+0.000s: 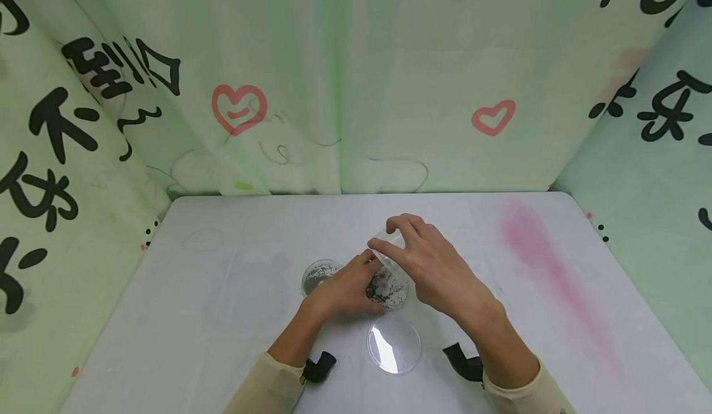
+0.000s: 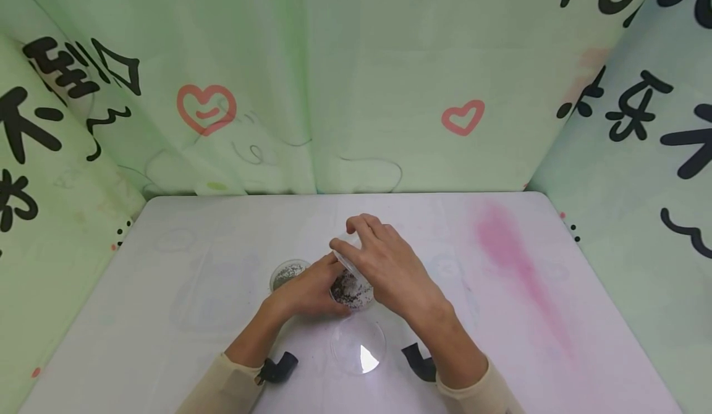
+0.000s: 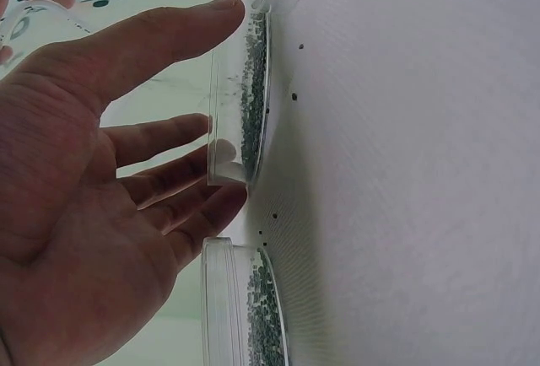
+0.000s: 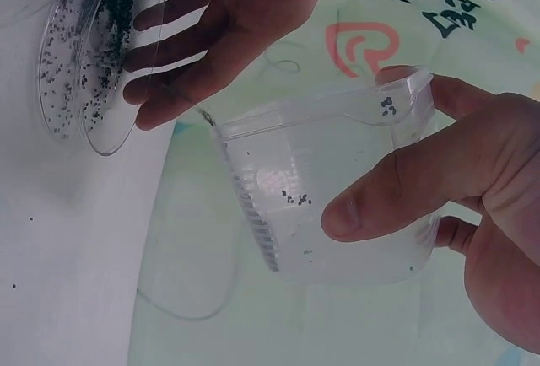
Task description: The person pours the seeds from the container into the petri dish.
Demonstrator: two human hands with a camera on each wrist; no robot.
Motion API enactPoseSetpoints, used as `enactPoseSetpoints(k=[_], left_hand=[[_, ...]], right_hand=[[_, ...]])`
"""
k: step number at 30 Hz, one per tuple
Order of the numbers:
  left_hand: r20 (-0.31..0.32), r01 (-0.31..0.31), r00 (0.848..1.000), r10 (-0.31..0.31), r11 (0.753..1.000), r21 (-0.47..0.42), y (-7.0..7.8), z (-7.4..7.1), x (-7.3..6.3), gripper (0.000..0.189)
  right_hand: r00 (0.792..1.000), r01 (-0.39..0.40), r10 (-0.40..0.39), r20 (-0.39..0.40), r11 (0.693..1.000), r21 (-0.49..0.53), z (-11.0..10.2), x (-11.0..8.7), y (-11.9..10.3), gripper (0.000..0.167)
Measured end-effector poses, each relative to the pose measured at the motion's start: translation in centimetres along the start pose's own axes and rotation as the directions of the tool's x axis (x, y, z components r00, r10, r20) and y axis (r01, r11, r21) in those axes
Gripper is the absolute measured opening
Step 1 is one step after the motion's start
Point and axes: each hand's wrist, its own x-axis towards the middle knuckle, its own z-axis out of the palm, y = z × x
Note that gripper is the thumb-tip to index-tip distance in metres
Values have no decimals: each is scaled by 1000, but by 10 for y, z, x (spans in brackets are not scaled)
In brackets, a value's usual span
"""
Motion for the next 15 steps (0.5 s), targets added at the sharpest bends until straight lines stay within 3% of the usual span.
enactPoseSetpoints(k=[15], left_hand=[[2,-11,1000,11,1000,0,3,-1,0,94]], right_hand=[[1000,3,-3,3,1000,-13,0,0,-1,89]])
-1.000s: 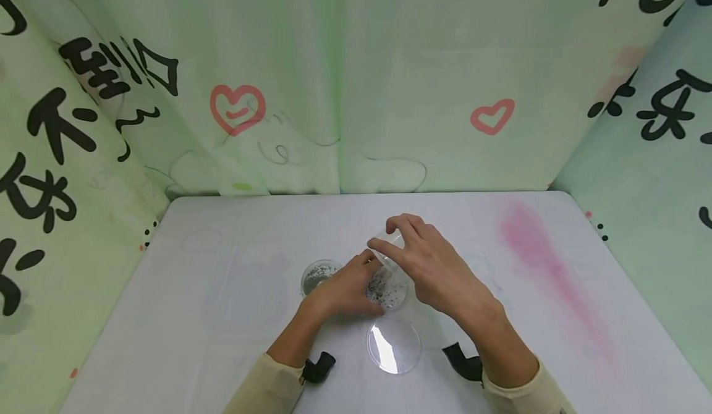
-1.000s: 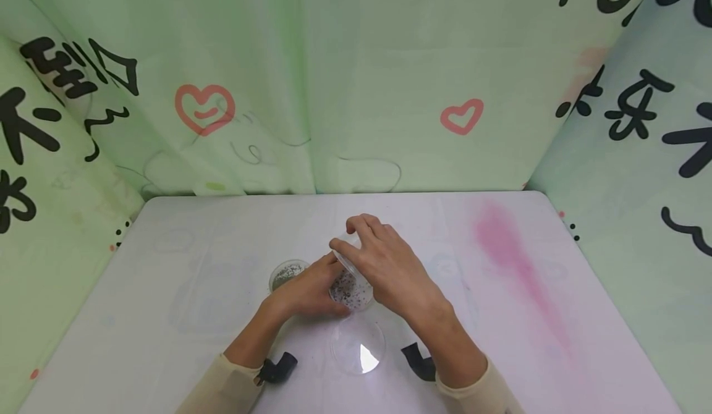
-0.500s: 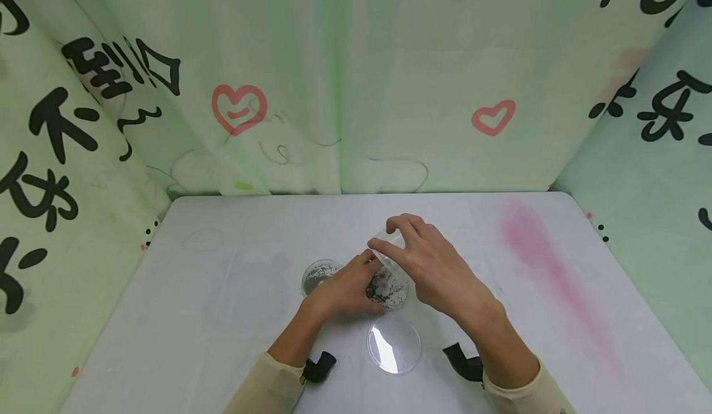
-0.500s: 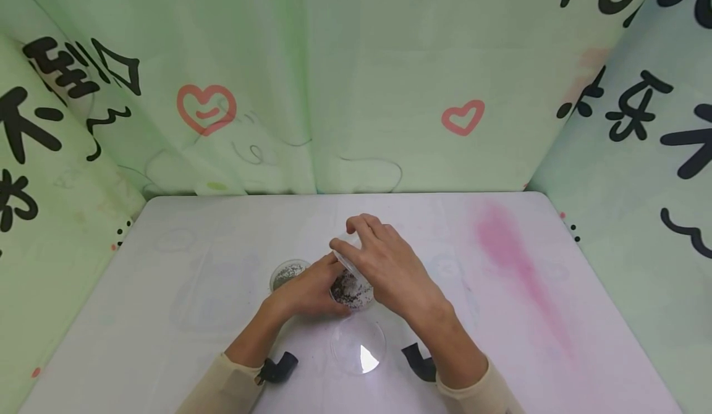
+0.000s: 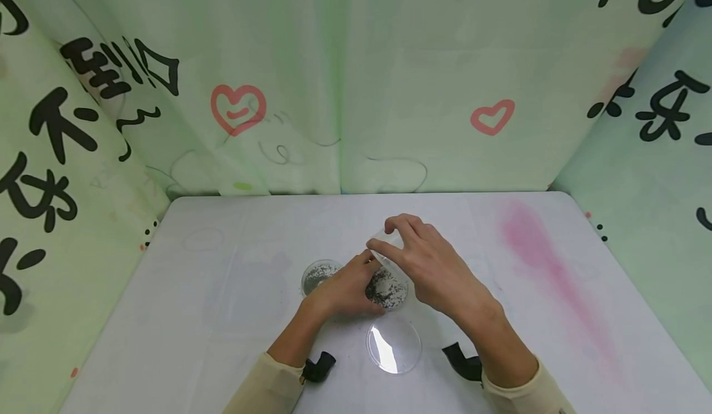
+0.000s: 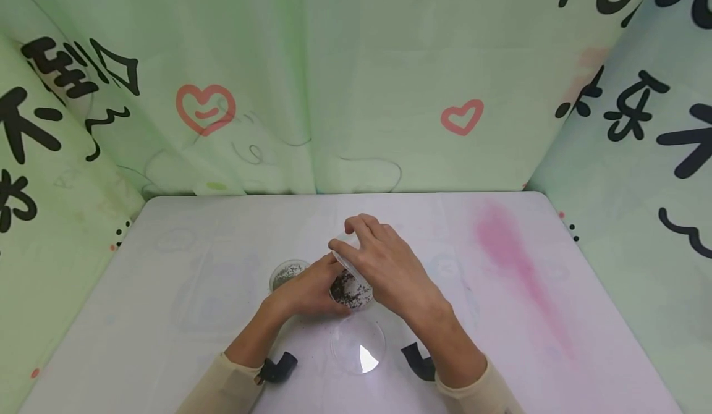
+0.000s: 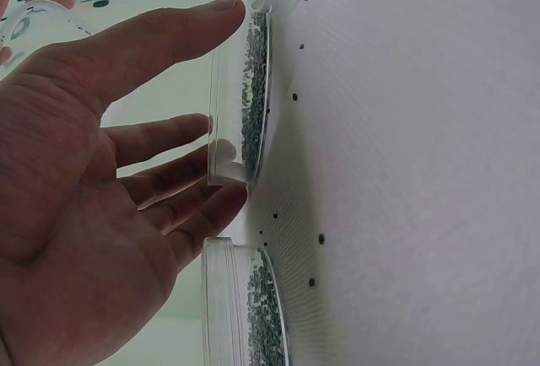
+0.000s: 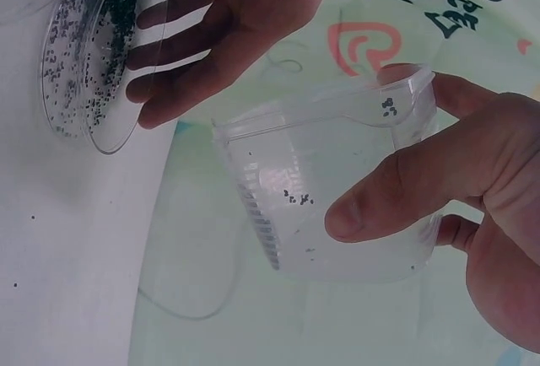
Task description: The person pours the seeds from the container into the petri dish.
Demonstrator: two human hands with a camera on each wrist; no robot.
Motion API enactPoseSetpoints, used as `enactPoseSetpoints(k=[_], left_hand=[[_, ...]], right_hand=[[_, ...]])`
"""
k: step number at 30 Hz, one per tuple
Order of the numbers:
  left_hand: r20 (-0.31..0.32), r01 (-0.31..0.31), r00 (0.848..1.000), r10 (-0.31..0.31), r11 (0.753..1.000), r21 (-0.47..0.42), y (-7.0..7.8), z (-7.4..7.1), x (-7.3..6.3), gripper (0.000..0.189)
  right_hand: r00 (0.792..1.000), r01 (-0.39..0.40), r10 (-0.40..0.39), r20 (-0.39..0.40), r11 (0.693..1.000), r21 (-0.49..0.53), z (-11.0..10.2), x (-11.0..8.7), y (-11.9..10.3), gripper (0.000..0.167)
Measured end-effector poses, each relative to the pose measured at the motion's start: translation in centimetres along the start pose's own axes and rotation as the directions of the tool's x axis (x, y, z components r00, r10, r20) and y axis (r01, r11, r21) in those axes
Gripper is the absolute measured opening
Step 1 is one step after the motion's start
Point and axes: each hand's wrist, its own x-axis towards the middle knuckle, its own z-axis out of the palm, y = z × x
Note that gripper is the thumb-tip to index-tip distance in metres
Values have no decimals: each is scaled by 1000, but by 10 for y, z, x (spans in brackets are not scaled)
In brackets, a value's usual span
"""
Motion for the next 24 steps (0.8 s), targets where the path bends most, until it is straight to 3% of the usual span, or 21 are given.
enactPoseSetpoints(k=[15,24], left_hand=[[-5,-6,1000,6,1000,7,-1,2,0,88],[-8,-8,1000,9,1000,15,0,0,-1,84]], right_hand=[[1000,-7,7,2,1000,12,1,-1,4,91],[999,-50,50,0,994,95,2,-4,15,92]])
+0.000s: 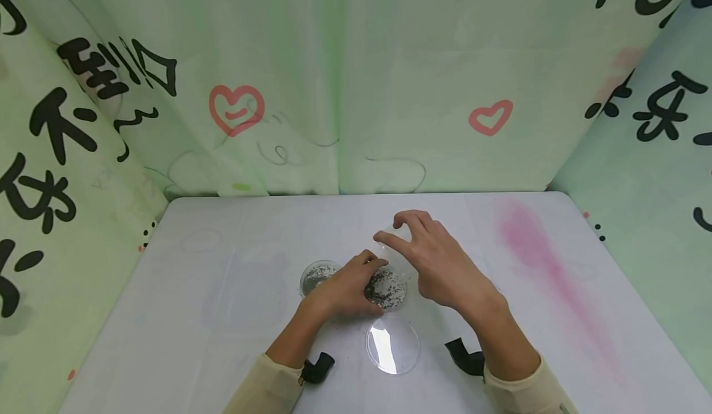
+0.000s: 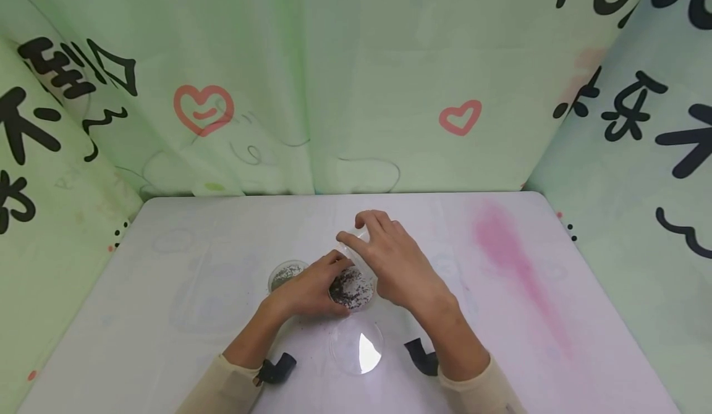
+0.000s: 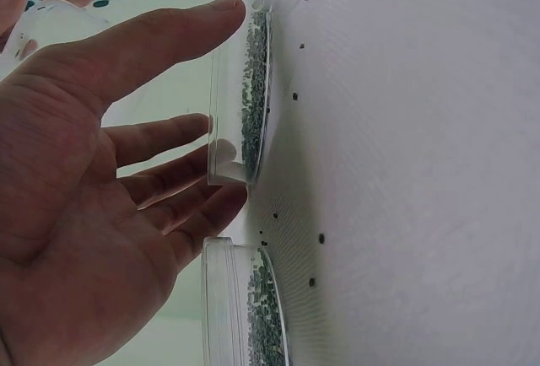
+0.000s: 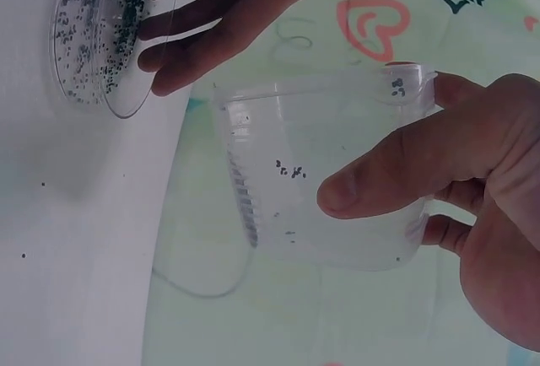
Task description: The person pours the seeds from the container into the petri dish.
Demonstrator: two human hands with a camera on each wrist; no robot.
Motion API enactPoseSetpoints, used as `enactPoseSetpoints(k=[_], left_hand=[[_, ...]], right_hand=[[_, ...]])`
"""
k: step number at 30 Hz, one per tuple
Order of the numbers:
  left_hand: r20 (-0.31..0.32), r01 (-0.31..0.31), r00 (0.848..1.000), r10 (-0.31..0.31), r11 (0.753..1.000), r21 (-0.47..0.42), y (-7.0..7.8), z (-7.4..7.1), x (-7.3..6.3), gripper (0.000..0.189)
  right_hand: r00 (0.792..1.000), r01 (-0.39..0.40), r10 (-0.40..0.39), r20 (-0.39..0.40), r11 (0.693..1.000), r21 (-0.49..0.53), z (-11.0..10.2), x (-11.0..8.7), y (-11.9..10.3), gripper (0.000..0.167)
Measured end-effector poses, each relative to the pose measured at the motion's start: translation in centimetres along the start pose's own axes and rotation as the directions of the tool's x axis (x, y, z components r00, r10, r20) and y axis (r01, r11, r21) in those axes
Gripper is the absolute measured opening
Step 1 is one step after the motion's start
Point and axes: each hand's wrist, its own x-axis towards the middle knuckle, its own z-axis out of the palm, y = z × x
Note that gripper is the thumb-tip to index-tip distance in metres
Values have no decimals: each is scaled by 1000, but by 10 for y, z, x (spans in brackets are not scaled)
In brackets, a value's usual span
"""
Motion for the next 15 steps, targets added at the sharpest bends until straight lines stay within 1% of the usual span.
enactPoseSetpoints(k=[4,7,15], left_hand=[[1,-1,1000,1,1000,3,0,1,0,84],[2,-2,1000,2,1000,1,0,1,0,85],[5,1,1000,-1,1000,-9,1,0,0,84]], right_hand=[[1000,-7,7,-7,1000,22,-1,-1,4,91],[1000,-25,25,2,999,47,-1,-2,7,90],[992,-116,109,68,987,109,-3,-4,19,93]])
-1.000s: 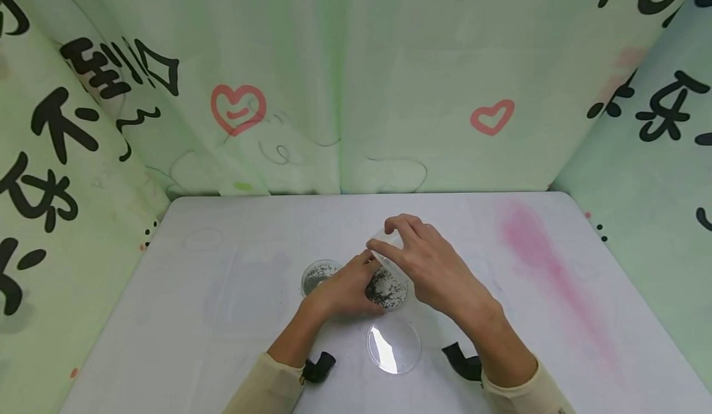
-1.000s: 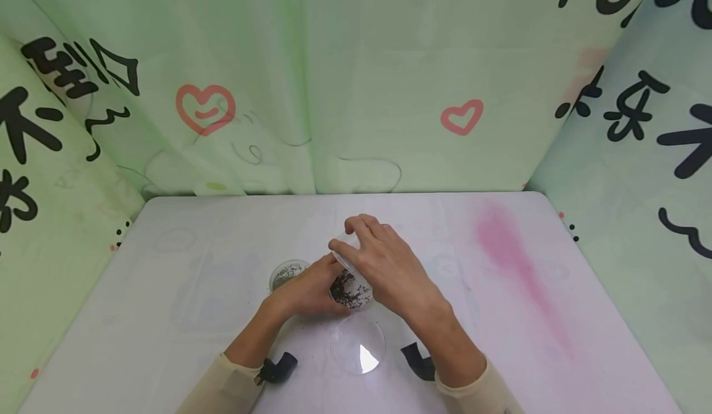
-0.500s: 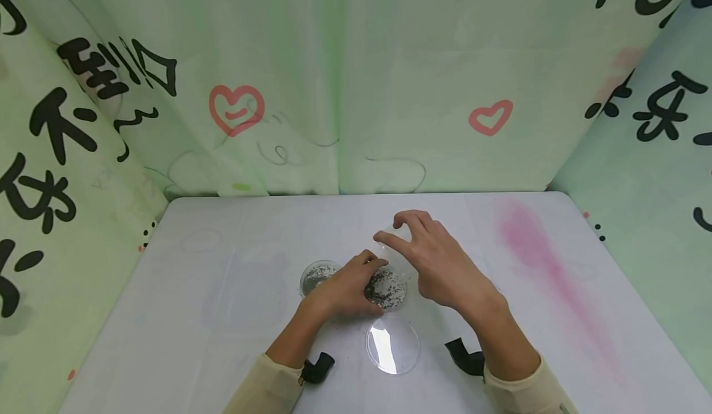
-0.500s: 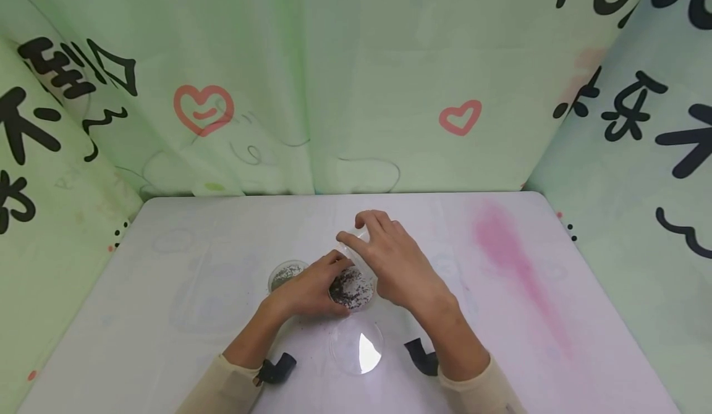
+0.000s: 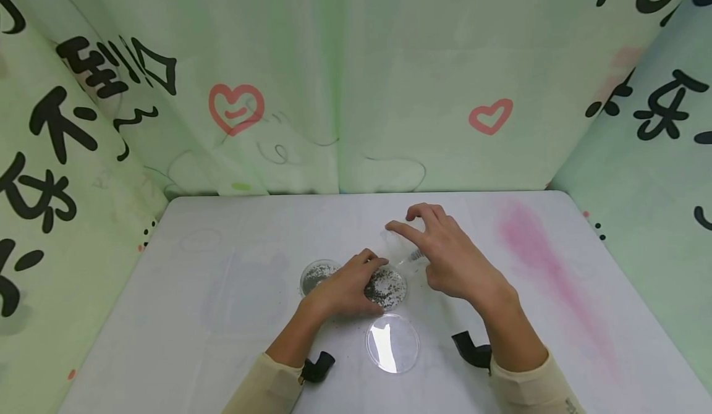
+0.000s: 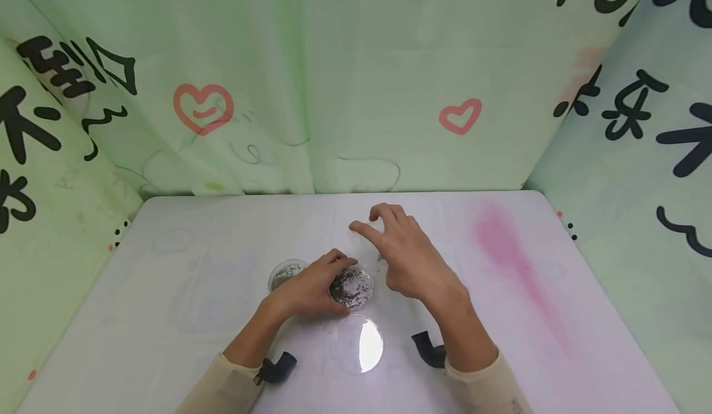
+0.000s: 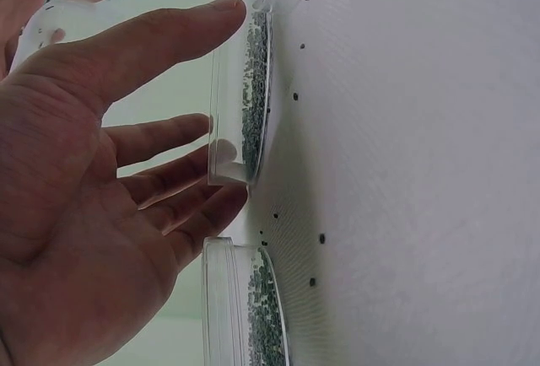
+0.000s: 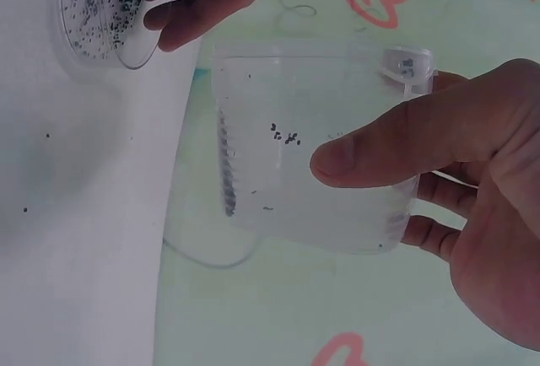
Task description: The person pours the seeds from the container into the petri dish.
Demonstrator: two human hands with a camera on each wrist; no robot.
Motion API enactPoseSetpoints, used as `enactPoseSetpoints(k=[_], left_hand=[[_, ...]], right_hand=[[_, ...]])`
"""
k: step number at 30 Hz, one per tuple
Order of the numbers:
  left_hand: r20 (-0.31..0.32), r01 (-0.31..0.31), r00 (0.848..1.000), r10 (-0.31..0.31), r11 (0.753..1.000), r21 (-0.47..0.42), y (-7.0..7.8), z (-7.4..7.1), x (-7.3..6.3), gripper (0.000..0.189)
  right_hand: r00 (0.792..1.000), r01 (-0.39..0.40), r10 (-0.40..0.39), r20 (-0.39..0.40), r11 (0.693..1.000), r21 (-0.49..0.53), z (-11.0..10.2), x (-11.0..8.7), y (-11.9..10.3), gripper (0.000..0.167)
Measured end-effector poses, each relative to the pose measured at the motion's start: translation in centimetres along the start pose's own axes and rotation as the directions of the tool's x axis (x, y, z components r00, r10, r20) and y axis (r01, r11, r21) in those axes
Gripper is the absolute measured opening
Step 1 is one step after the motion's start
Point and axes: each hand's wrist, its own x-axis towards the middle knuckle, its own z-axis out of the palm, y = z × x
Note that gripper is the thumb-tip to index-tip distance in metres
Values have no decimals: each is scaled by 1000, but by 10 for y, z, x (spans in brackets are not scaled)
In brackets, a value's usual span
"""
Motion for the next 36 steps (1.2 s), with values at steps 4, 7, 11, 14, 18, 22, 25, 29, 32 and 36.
enactPoseSetpoints(k=[4,7,11,14,18,22,25,29,32,36], left_hand=[[-1,12,1000,-12,1000,-2,1,0,0,85],[0,20,1000,-20,1000,-3,1,0,0,85],[-1,20,1000,-20,1000,-2,2,1,1,85],[-4,14,1000,-14,1000,-2,2,1,1,86],[-4,12,1000,-12,1000,-3,2,0,1,87],[-2,18,1000,-18,1000,2,2,1,1,87],[-1,24,1000,-24,1000,2,2,1,0,86],[5,23,1000,-23,1000,-1,3,1,0,87],[6,24,1000,-24,1000,2,3,0,0,87],[6,27,1000,-27,1000,4,2,0,0,87]], right_hand=[[999,-42,41,28,998,40,1,0,9,93],[996,-72,68,51,993,89,3,-1,20,92],[991,-120,107,75,973,198,5,-4,39,90],[986,-166,147,83,939,302,8,-6,57,90],[971,-237,212,107,880,412,16,-9,79,91],[954,-301,260,151,816,493,24,-12,95,90],[938,-346,289,191,755,558,29,-15,103,90],[919,-394,317,237,693,604,34,-17,109,91],[912,-409,323,253,678,610,37,-17,112,91],[901,-433,331,280,663,611,40,-18,114,90]])
